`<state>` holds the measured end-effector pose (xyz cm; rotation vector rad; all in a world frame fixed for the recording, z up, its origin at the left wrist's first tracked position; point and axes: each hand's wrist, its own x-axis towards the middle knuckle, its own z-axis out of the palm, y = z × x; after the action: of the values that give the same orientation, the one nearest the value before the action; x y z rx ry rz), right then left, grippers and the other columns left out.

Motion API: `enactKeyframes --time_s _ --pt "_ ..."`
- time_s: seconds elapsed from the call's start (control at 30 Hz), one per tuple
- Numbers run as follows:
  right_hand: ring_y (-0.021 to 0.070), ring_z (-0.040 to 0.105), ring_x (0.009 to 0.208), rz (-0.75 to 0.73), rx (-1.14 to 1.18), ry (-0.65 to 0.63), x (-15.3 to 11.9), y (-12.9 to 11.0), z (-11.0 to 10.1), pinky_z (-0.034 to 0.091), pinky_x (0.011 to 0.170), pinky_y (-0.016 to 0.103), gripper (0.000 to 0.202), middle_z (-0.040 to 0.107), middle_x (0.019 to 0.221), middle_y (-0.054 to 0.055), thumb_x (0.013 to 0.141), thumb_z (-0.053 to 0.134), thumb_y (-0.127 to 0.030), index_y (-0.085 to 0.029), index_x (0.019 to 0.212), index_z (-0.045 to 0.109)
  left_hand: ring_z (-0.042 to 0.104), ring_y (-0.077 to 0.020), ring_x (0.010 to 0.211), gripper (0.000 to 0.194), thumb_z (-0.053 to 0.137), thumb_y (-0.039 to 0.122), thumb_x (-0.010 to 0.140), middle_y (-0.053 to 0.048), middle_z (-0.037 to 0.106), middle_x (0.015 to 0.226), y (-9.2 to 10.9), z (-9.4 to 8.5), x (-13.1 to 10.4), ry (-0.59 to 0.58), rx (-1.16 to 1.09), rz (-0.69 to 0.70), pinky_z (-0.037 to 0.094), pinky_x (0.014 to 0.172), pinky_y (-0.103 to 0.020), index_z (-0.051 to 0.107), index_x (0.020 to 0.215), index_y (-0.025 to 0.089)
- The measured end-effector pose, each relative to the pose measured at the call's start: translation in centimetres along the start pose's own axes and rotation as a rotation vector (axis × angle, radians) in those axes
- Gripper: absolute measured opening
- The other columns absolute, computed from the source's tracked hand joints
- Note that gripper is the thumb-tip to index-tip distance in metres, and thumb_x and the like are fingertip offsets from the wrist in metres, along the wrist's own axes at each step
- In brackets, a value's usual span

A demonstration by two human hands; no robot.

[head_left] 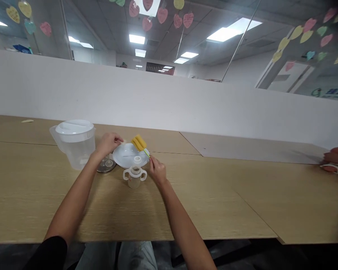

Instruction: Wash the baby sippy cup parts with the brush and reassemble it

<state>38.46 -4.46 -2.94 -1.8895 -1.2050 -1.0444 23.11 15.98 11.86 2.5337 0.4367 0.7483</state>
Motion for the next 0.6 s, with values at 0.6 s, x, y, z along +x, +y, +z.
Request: enactKeyframes --time_s 0.6 --pt "0.0137 0.066 0.070 0.039 0.035 -0.096 0.1 -0.4 -0.4 0.044 0.059 0.021 0.039 0.072 0.089 0.009 0.098 0.030 -0.029 -0.013 0.106 0.064 0.064 -0.0355 0.094 0.027 0.074 0.022 0.060 -0.022 0.068 0.091 -5.2 1.2 -0.6 -0.347 0.661 -0.355 0.050 0.079 -0.040 0.071 0.085 0.013"
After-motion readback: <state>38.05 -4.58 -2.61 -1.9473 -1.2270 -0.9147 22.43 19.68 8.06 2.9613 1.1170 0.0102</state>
